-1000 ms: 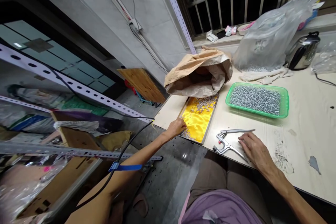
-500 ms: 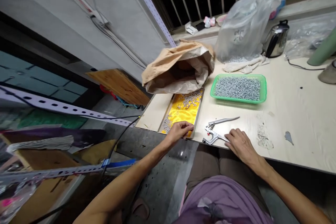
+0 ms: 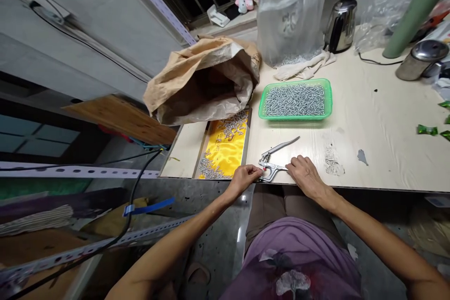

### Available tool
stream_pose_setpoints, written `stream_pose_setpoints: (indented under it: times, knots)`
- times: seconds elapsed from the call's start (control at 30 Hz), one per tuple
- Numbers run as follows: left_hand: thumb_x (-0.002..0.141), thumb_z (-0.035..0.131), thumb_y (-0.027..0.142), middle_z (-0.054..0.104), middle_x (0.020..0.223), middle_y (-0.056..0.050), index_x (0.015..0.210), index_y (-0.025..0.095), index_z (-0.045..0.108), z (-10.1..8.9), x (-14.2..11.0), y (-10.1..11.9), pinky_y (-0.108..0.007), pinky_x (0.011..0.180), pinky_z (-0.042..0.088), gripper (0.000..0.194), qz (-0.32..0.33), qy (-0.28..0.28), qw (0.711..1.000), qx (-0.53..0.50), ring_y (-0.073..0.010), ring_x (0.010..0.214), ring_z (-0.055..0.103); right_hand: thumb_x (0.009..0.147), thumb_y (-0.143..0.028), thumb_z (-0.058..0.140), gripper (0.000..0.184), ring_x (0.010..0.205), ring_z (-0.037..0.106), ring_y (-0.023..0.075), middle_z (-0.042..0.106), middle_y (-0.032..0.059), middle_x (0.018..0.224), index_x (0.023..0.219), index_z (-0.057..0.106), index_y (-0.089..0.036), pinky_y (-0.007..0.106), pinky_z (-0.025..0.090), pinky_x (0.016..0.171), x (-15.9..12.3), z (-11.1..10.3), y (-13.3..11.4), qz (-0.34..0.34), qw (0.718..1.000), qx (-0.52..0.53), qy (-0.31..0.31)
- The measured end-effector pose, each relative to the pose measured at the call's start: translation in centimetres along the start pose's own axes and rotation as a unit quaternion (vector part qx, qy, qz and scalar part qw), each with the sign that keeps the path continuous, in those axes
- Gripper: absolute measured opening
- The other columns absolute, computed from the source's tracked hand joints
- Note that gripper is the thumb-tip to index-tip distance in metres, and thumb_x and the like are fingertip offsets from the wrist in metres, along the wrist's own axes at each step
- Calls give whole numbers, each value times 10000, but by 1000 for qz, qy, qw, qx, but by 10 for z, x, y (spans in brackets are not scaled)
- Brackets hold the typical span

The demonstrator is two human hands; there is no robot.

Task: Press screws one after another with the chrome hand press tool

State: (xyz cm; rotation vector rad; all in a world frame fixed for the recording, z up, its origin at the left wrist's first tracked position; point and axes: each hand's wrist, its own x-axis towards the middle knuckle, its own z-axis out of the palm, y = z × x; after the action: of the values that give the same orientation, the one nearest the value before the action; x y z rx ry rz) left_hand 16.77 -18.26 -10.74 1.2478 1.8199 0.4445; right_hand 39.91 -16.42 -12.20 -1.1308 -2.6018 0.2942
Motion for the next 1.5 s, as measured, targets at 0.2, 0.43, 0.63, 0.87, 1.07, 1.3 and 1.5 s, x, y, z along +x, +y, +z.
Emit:
stream_pose_setpoints:
  times: [0.2, 0.43, 0.63, 0.87, 1.07, 1.3, 1.5]
  knots:
    - [659, 627, 348, 479, 444, 50, 563, 128, 639, -9, 5, 11, -195, 480, 287, 240, -28, -55, 995, 72, -76, 461, 425, 927, -173, 469, 196, 792, 479, 196, 599, 64, 803, 853, 651, -172, 320, 307, 693, 0, 0, -2, 5, 1000, -3, -6]
    - [667, 647, 367, 377, 401, 84, 534, 149, 543, -8, 6, 12, -191, 378, 226, 275, -96, -128, 987, -5, -44, 346, 292, 806, -442, 649, 458, 1148, 478, 302, 546, 171, 1254, 1167, 581, -168, 409, 403, 874, 11, -6, 16, 2, 999, 19, -46]
    - [690, 678, 320, 384, 405, 90, 549, 147, 521, 1, 3, 7, -180, 344, 227, 273, -153, -94, 982, -64, -36, 327, 299, 605, -616, 738, 993, 1362, 272, 404, 355, 245, 1456, 1387, 379, -121, 557, 279, 1056, 34, -8, 36, -3, 992, -13, -127]
    - [718, 692, 297, 334, 382, 112, 580, 152, 520, 3, -4, 8, -169, 326, 220, 265, -167, -65, 979, -100, -32, 307, 287, 601, -551, 764, 937, 1148, 475, 374, 544, 218, 1239, 1329, 426, -67, 508, 355, 997, 43, -18, 30, 3, 992, -32, -124]
    - [704, 714, 399, 337, 399, 105, 569, 155, 502, 3, 0, 2, -169, 341, 253, 349, -157, -73, 981, -86, -37, 322, 312, 674, -425, 767, 539, 945, 516, 275, 595, 137, 1028, 1069, 575, -112, 357, 426, 797, 40, -26, 19, 11, 992, -41, -121]
    - [839, 588, 324, 627, 821, -36, 876, 162, 626, 3, -12, 4, -296, 714, 510, 170, 147, 41, 976, 155, -166, 782, 609, 743, -322, 738, 320, 889, 504, 237, 587, 102, 947, 957, 582, -143, 320, 401, 723, 32, -23, 10, 24, 994, -31, -104]
    - [843, 613, 366, 521, 1305, -145, 1259, 185, 480, 27, 13, 28, -462, 998, 429, 472, 406, -24, 872, 272, -275, 1196, 493, 779, -334, 697, 350, 905, 502, 251, 590, 115, 957, 1030, 572, -123, 345, 422, 759, 26, -17, 6, 30, 996, -31, -74]
